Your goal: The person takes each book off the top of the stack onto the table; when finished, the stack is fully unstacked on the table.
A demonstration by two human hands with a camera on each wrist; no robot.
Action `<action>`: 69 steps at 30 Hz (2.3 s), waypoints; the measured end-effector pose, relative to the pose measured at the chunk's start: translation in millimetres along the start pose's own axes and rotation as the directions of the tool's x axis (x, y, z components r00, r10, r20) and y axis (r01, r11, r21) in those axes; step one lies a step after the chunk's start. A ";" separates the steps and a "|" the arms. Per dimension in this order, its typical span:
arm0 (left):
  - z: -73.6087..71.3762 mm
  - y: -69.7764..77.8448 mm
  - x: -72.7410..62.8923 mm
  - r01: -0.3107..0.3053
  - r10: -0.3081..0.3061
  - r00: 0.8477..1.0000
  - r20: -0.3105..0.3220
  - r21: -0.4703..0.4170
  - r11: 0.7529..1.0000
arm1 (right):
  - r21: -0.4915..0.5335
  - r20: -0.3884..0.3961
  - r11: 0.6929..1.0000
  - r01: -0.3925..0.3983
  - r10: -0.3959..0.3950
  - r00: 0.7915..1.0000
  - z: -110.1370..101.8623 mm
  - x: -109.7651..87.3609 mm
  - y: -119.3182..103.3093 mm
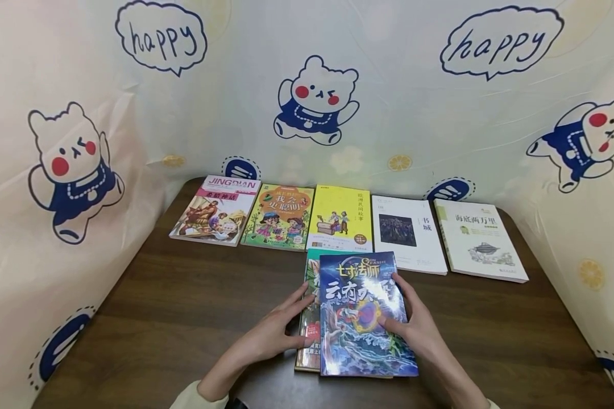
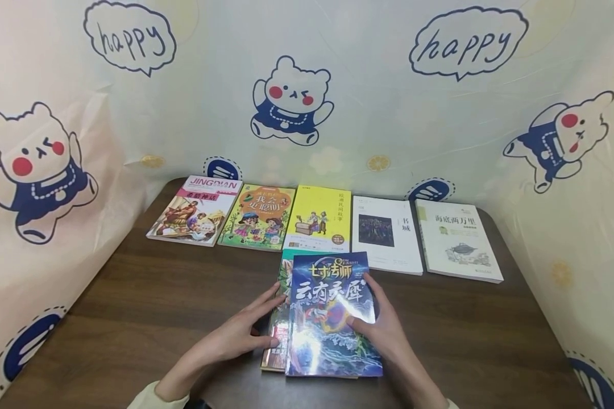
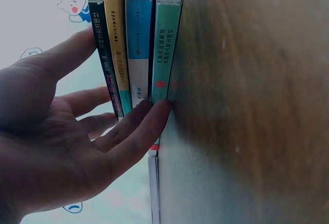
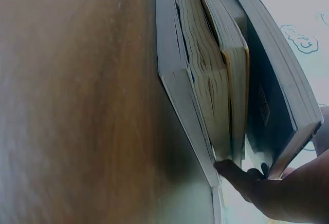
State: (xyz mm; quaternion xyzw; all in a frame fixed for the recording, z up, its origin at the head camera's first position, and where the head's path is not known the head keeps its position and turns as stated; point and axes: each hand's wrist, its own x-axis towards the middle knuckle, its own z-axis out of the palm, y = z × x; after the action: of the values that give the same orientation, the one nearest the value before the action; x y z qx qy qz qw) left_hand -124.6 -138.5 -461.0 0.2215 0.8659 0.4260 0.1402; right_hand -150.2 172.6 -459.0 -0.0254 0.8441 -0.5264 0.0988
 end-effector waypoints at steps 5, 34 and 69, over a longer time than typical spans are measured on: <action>-0.7 1.0 -0.1 -0.016 0.016 1.000 -0.003 -0.004 1.000 | -0.021 0.014 0.999 0.025 -0.025 1.000 -11.9 -2.2 1.8; -1.3 -0.8 0.4 -0.013 0.014 1.000 0.012 -0.022 1.000 | 0.174 0.109 0.980 -0.096 0.077 0.991 -99.5 -29.9 8.2; -1.8 -1.7 0.2 -0.022 0.022 1.000 0.008 -0.035 0.999 | -0.109 -0.175 0.983 -0.145 0.125 0.977 -204.9 -46.9 38.1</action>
State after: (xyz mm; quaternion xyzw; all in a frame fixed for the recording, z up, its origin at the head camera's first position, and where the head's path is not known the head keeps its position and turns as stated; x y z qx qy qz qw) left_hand -126.0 -140.5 -461.3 0.2304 0.8553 0.4415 0.1430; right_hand -141.6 377.4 -399.1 0.0705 0.8797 -0.4663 0.0612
